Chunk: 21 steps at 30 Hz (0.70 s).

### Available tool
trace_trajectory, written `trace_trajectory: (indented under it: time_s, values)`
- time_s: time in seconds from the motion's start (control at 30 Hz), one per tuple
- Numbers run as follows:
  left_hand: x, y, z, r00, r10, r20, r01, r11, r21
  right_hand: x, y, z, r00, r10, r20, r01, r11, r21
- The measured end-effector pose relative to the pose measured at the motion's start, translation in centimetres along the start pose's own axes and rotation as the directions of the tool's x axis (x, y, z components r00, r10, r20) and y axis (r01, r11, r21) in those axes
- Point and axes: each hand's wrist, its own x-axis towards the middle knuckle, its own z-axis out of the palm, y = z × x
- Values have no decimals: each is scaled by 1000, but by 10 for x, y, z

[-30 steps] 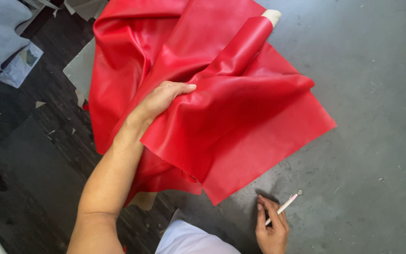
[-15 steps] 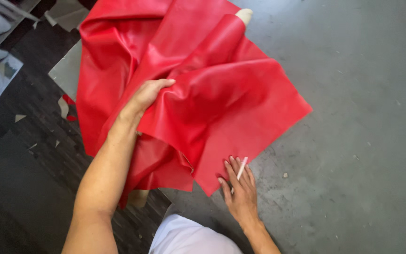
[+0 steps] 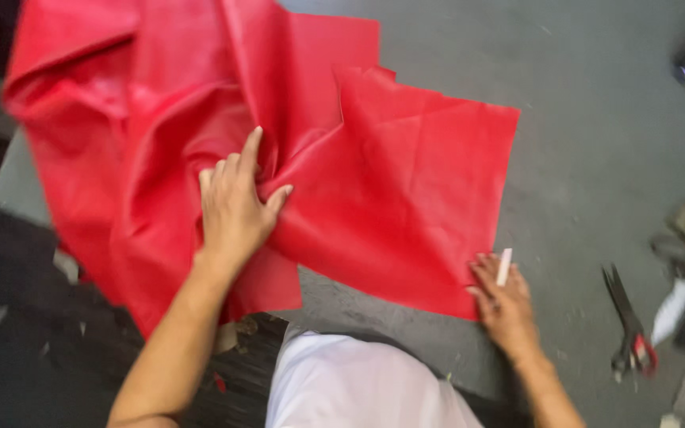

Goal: The person lays out a red sheet of material on a workbench, places a paper pattern on top, and uses scissors to cut the material along the pattern edges. The person also uses a ruler and a marker to draw lines on the material before cutting.

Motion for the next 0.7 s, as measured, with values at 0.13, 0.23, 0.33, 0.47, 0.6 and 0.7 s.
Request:
trace_trajectory:
  time_s: [0.13,0.23,0.33,0.47,0.6,0.7]
  values:
    - [-13,36,38,946,288,-148,-289,957,17,-66,34,-34,988,150,-35,-152,986,-66]
    - [-27,64,82,884,457,-96,-452,889,67,-101,40,-42,974,220,-57,-225,968,-113]
    - [-55,96,134,839,541,59,-534,840,-98,-122,46,-43,964,250,-89,-260,959,-117]
    - [-93,121,192,825,561,66,-538,816,-210,-142,52,-40,961,246,-124,-258,962,-86]
    - [-94,131,223,851,525,11,-521,847,-99,-144,76,-51,931,282,-230,-286,958,14]
    - [-107,125,223,869,492,54,-487,869,-89,-154,98,-70,872,328,-363,-348,938,11]
